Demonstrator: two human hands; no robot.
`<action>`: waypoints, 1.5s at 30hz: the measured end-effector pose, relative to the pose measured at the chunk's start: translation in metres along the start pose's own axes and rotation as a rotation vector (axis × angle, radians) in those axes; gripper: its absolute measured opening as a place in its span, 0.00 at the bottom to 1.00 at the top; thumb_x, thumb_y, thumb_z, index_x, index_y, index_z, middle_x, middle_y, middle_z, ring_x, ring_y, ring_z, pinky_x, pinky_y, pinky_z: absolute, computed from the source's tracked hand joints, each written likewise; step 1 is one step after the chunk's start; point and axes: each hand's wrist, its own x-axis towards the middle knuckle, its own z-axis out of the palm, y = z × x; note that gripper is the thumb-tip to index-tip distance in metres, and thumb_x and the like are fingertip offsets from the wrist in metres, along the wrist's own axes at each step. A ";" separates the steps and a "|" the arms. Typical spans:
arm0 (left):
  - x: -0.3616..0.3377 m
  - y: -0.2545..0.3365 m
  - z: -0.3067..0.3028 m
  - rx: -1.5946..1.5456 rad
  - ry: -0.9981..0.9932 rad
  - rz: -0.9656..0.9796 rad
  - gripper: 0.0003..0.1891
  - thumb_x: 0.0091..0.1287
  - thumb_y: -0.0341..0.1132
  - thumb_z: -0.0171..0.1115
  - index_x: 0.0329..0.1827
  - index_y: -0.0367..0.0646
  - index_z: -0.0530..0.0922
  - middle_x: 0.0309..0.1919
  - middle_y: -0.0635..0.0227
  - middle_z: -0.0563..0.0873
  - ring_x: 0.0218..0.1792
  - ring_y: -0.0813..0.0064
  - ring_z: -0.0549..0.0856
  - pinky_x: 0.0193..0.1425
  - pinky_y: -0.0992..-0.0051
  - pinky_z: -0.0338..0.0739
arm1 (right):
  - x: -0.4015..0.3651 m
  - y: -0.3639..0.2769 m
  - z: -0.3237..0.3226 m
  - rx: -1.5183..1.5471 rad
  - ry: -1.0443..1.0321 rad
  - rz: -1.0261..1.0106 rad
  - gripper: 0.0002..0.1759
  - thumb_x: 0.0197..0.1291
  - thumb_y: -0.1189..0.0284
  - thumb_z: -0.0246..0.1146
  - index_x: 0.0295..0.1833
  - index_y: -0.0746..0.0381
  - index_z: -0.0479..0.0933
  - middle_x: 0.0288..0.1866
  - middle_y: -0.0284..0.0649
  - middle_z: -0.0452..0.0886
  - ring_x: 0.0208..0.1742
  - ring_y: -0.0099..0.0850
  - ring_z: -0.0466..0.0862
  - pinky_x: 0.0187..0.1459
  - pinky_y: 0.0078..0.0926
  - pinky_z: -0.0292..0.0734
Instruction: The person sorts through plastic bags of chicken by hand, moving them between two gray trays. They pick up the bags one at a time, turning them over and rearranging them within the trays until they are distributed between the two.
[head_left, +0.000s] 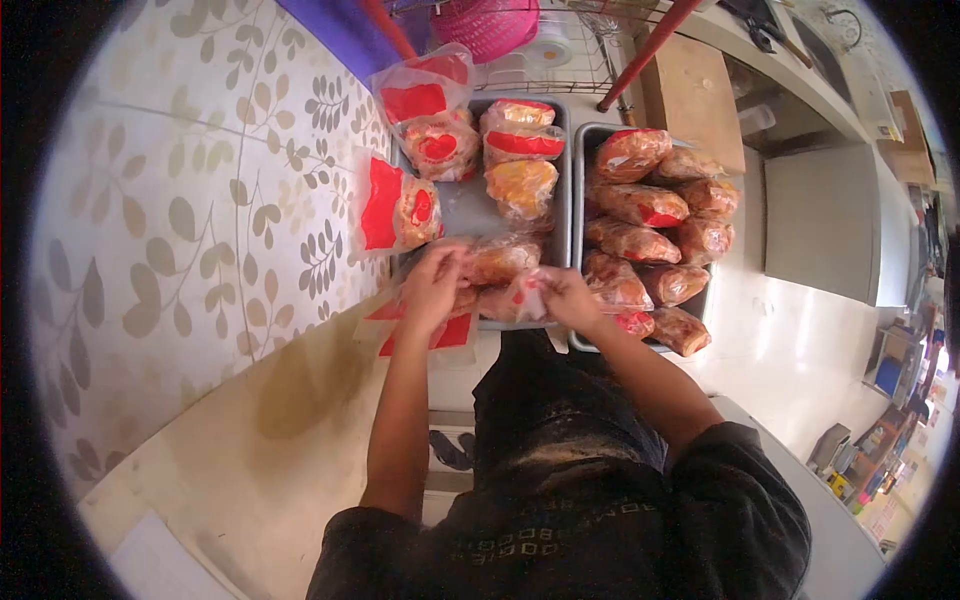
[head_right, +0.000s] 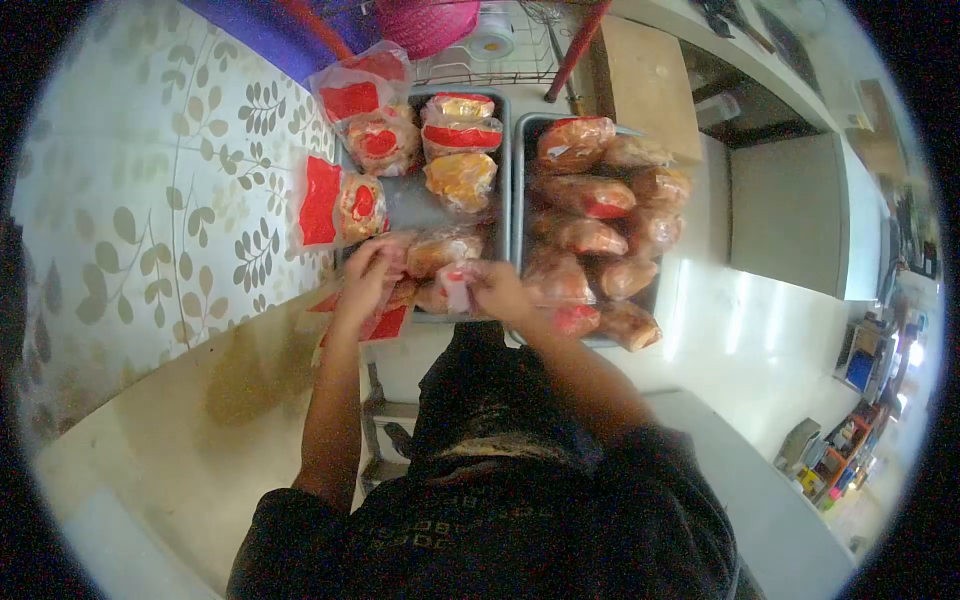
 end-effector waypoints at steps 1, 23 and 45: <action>-0.018 0.011 0.003 -0.226 0.091 -0.103 0.16 0.75 0.44 0.59 0.55 0.43 0.81 0.33 0.64 0.87 0.33 0.76 0.87 0.35 0.74 0.80 | -0.006 -0.007 -0.011 0.151 0.005 0.066 0.08 0.67 0.72 0.61 0.45 0.65 0.82 0.31 0.36 0.84 0.28 0.27 0.84 0.30 0.29 0.81; -0.078 -0.063 -0.045 -0.459 0.035 -0.101 0.37 0.31 0.24 0.87 0.49 0.39 0.78 0.50 0.65 0.85 0.52 0.68 0.85 0.60 0.65 0.83 | 0.027 0.005 -0.008 1.130 -0.409 0.390 0.19 0.68 0.67 0.53 0.57 0.66 0.76 0.50 0.42 0.81 0.51 0.38 0.81 0.56 0.40 0.76; -0.012 -0.115 0.070 0.651 -0.267 0.298 0.27 0.57 0.33 0.73 0.62 0.44 0.80 0.59 0.58 0.83 0.56 0.56 0.85 0.60 0.63 0.80 | 0.109 -0.025 0.028 -1.157 -0.008 -0.192 0.18 0.68 0.59 0.57 0.50 0.60 0.85 0.70 0.35 0.71 0.71 0.39 0.68 0.66 0.57 0.64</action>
